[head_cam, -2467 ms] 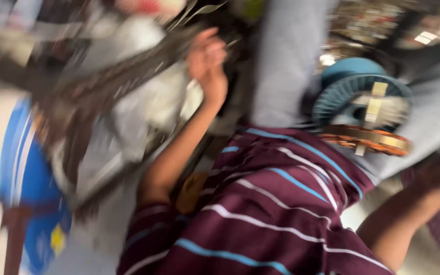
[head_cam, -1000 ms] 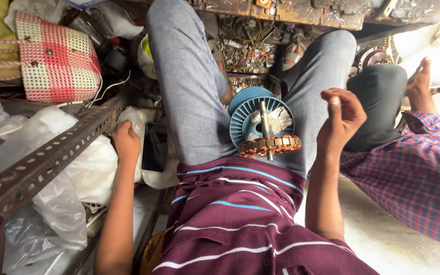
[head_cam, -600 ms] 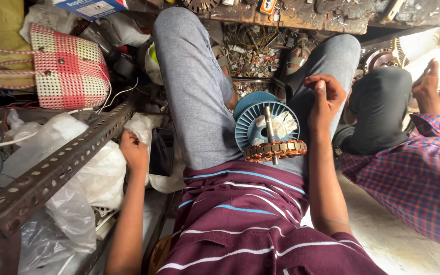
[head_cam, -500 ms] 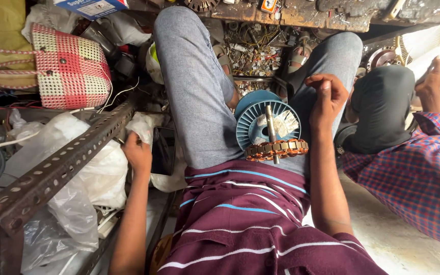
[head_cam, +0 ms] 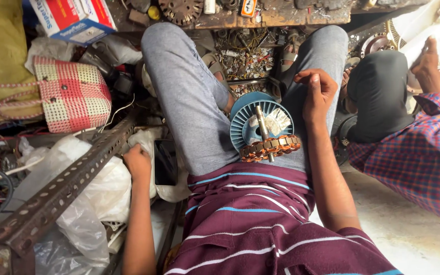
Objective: The person sits on the floor with a ceiling-fan motor armature on their lap. They fit and press copper commutator segments around the armature by hand, then pick up scissors and trim excess material from the assembly.
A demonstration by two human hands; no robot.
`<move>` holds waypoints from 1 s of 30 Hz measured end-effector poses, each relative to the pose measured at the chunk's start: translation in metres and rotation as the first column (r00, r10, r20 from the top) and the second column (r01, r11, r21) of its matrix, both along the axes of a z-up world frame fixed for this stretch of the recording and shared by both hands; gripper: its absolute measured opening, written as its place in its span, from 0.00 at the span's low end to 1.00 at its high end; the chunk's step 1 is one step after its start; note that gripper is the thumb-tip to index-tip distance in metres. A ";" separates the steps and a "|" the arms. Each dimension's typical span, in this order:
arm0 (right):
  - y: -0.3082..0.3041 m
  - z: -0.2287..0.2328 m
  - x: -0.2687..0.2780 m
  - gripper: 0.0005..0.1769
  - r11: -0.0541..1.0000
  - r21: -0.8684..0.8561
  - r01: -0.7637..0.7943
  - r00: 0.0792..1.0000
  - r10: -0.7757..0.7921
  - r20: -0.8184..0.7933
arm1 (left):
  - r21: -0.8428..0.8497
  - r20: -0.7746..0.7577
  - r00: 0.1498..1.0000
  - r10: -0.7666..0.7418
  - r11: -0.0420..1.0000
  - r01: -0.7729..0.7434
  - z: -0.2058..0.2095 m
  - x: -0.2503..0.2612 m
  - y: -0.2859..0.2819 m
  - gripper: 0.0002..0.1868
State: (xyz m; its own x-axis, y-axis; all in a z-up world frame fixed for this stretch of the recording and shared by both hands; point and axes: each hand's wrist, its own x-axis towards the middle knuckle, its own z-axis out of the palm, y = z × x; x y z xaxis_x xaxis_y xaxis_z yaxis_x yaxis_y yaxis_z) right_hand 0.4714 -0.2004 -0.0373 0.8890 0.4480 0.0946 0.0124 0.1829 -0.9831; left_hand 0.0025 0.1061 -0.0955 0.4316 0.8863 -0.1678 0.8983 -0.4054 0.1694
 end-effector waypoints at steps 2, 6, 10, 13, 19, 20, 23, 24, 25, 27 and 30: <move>-0.001 0.000 0.000 0.24 0.999 0.050 -0.006 0.999 0.008 -0.038 | 0.000 0.016 0.990 -0.140 0.990 0.140 -0.027 -0.025 0.013 0.03; -0.002 -0.002 0.000 0.25 0.996 0.094 0.002 0.998 0.004 -0.062 | -0.111 0.113 0.984 -0.140 0.982 0.152 -0.016 -0.023 0.012 0.04; -0.002 -0.005 0.000 0.25 0.993 0.118 0.010 0.995 0.001 -0.097 | -0.104 0.281 0.946 -0.159 0.975 0.195 -0.008 -0.019 0.004 0.07; -0.003 -0.004 0.001 0.24 0.992 0.122 0.013 0.993 0.001 -0.115 | -0.156 0.308 0.941 -0.138 0.969 0.193 -0.002 -0.017 0.000 0.09; -0.003 -0.005 0.001 0.22 0.991 0.130 0.018 0.993 -0.002 -0.121 | -0.382 0.276 0.941 0.195 0.921 -0.079 -0.033 -0.043 0.007 0.05; -0.003 -0.007 0.001 0.21 0.991 0.132 0.021 0.992 -0.005 -0.125 | -0.320 0.268 0.951 0.152 0.946 -0.061 -0.032 -0.042 0.006 0.05; -0.002 -0.004 0.002 0.20 0.991 0.127 0.033 0.990 -0.015 -0.140 | -0.413 0.522 0.818 0.243 0.911 -0.007 0.019 -0.004 -0.008 0.08; -0.003 -0.004 0.001 0.20 0.991 0.125 0.037 0.990 -0.019 -0.142 | -0.414 0.520 0.820 0.240 0.910 -0.004 0.009 -0.013 -0.004 0.08; -0.003 -0.004 0.001 0.19 0.993 0.117 0.034 0.990 -0.017 -0.142 | -0.362 0.482 0.865 0.141 0.931 0.050 0.000 -0.021 0.000 0.07; -0.002 -0.003 0.002 0.19 0.993 0.111 0.035 0.990 -0.019 -0.139 | -0.308 0.438 0.898 0.035 0.945 0.113 -0.012 -0.027 0.007 0.07; -0.003 -0.001 0.002 0.18 0.996 0.084 0.041 0.993 -0.031 -0.117 | -0.212 0.151 0.986 0.072 0.976 -0.039 -0.008 -0.012 0.007 0.03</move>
